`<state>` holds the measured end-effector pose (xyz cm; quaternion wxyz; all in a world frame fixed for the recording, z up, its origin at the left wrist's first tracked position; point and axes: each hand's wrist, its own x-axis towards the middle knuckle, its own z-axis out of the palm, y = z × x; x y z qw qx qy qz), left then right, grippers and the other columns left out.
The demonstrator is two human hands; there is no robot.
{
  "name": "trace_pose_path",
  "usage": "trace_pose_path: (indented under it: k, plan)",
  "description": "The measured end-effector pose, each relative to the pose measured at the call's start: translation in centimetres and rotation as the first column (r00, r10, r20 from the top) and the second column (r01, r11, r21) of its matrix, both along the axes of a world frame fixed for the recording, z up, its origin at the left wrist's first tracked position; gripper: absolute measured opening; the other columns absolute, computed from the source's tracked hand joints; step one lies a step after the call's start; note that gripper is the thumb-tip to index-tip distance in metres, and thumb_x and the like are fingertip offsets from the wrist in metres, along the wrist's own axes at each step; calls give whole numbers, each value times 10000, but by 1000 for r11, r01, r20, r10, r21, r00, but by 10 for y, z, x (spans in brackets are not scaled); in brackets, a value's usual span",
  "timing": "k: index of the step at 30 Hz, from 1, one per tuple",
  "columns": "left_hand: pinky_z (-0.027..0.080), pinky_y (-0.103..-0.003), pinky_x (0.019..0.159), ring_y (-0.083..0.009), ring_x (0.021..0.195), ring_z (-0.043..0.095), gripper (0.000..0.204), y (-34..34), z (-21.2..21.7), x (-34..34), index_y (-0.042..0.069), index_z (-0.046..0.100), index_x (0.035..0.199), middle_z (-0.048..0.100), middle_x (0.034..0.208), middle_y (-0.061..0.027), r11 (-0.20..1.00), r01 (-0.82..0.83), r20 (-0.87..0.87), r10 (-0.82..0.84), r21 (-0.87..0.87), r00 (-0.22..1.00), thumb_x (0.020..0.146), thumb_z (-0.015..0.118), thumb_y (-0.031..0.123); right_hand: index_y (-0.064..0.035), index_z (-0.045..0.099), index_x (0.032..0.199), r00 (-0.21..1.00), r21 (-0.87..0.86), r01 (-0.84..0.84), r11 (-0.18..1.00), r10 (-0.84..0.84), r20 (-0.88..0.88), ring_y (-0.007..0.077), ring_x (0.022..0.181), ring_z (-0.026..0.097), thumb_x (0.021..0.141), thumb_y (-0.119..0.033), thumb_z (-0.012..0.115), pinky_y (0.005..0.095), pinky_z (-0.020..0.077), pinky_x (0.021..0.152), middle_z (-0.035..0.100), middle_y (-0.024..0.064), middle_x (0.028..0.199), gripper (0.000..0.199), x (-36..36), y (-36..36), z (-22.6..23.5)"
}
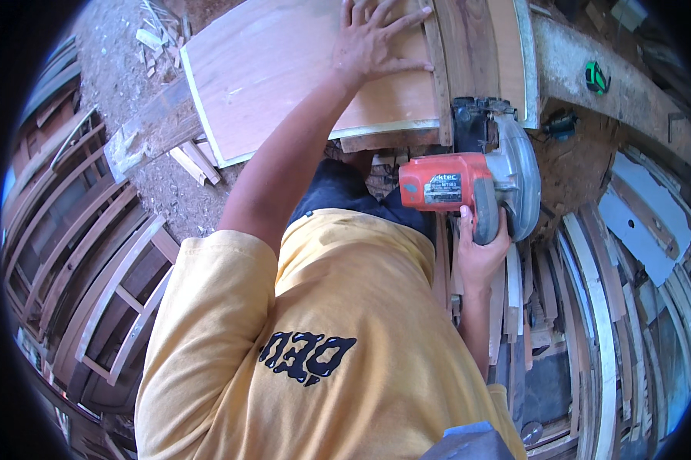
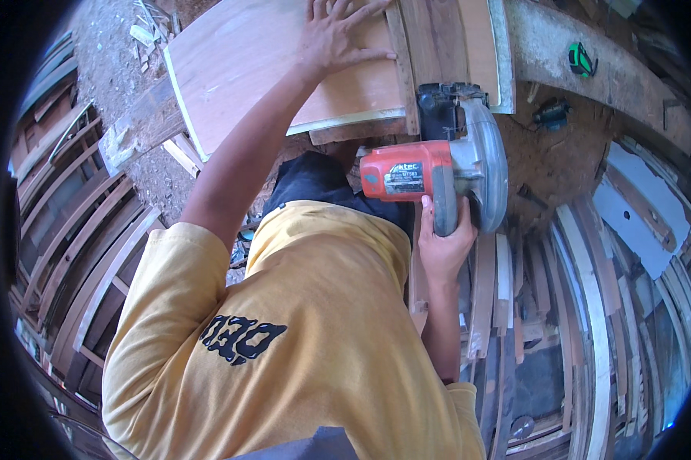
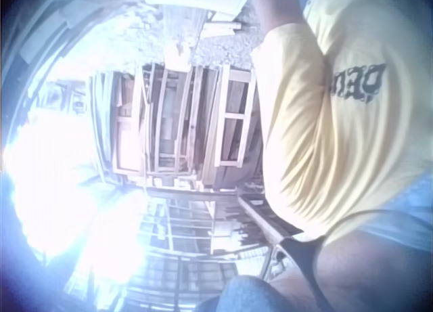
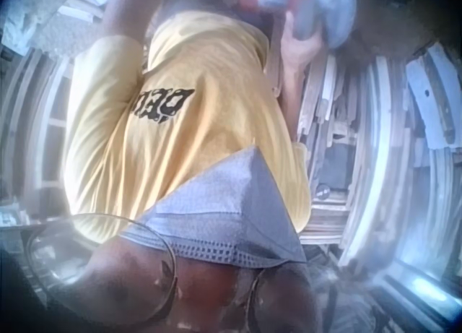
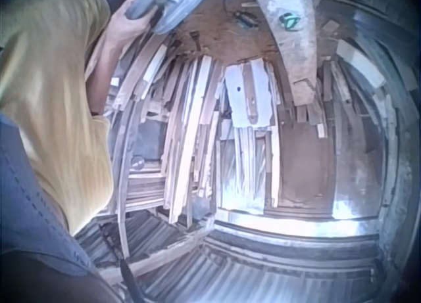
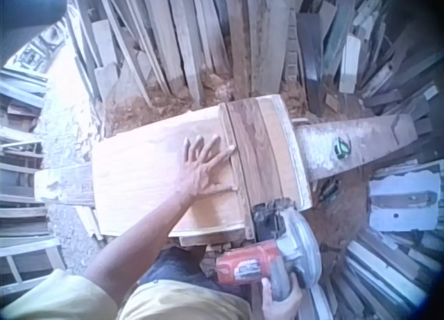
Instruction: The person measures wooden panels and frames with a tape measure, marks them, and uses a circular saw to cut a wooden piece while working in a woodworking shop.
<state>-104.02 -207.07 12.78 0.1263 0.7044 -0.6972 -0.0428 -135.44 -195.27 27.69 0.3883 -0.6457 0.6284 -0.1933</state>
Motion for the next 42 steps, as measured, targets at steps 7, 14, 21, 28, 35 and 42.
trace_pose_path:
  k: [7, 14, 21, 28, 35, 42]
  plan:
    - [71, -684, 1192, -464, 1475, 225, 1042, -1, -2, -1, 432, 289, 1585, 291, 1638, -119, 1000, -3, 6, 3, 21, 1000, 692, 587, 877, 12, 640, 946, 999, 26, 34, 999, -33, -9, 192, 614, 639, 900, -107, 757, 344, 485, 597, 649, 105, 715, 173, 1, -3, 1]
    - [68, -692, 1189, -465, 1477, 223, 1035, -3, -5, -1, 425, 290, 1585, 287, 1640, -115, 1000, -6, 2, 6, 1, 1000, 699, 587, 870, 11, 644, 936, 997, 47, 59, 997, -56, -59, 212, 620, 646, 889, -105, 760, 362, 487, 608, 651, 112, 709, 171, 2, 0, 5]
    - [68, -694, 1191, -469, 1480, 209, 1025, -4, -3, 2, 408, 319, 1579, 282, 1638, -118, 1000, 6, -3, -6, 3, 1000, 702, 595, 861, 10, 653, 950, 989, 39, 65, 997, -59, -132, 250, 628, 662, 867, -91, 765, 370, 494, 609, 658, 122, 725, 172, -10, 10, 5]
    - [55, -690, 1195, -479, 1478, 201, 1032, -5, -2, 2, 397, 319, 1581, 290, 1630, -131, 1000, 3, 6, -4, 18, 1000, 703, 581, 873, 13, 666, 984, 992, -14, 34, 999, -36, -124, 283, 658, 688, 852, -85, 767, 385, 514, 632, 671, 143, 754, 193, -14, 11, 0]
    - [40, -697, 1193, -473, 1488, 187, 1039, -4, 1, 2, 407, 305, 1584, 281, 1634, -130, 998, -6, -12, 7, 61, 1000, 700, 576, 878, 21, 664, 970, 993, 14, 40, 999, -39, -113, 306, 668, 696, 847, -92, 773, 401, 513, 635, 672, 159, 760, 200, -13, 9, 0]
    - [36, -724, 1176, -473, 1487, 190, 1057, -2, 5, 1, 418, 266, 1594, 287, 1630, -133, 996, -25, 3, 25, 88, 1000, 696, 563, 891, 21, 654, 936, 995, -22, 35, 999, -37, -94, 293, 626, 681, 862, -110, 776, 393, 499, 606, 666, 147, 725, 193, -11, 7, -2]
